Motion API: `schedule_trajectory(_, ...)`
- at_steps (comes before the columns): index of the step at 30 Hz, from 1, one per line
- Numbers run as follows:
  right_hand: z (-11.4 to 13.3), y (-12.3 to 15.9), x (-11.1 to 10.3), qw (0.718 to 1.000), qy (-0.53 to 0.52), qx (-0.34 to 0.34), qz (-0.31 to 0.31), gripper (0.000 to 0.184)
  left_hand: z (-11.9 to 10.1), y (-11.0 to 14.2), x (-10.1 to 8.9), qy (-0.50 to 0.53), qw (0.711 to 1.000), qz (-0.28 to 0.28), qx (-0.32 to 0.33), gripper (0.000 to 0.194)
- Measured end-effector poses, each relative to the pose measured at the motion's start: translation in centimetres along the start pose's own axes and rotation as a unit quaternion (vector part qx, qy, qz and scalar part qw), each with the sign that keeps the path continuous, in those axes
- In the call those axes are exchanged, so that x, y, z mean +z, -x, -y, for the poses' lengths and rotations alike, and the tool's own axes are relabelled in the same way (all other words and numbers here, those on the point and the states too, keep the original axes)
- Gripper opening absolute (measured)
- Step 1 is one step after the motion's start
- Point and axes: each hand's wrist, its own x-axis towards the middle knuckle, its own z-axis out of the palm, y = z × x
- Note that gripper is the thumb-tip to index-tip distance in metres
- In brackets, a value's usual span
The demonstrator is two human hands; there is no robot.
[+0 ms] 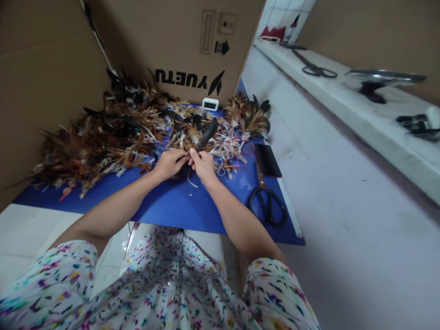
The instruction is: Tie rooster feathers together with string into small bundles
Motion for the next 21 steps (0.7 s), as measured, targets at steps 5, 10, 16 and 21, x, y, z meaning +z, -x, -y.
schedule_trajectory(5, 0.7, -0.8, -0.6, 0.995, -0.083, 0.038, -0.044, 0.047, 0.2, -0.1, -0.6, -0.002, 1.000, -0.005, -0.017, 0.021)
schedule_trajectory(10, 0.3, -1.3, -0.9, 0.995, -0.084, 0.033, -0.037, 0.040, -0.2, 0.0, -0.6, 0.017, 1.000, 0.002, 0.016, 0.030)
schedule_trajectory(16, -0.3, -1.2, -0.3, 0.999, -0.035, 0.017, 0.000, 0.044, -0.3, -0.1, -0.4, 0.096, 0.991, 0.032, -0.083, 0.025)
schedule_trajectory(21, -0.5, -1.4, -0.5, 1.000, 0.020, -0.009, 0.009, 0.047, 0.2, -0.4, -0.5, 0.195, 0.968, 0.074, -0.138, 0.028)
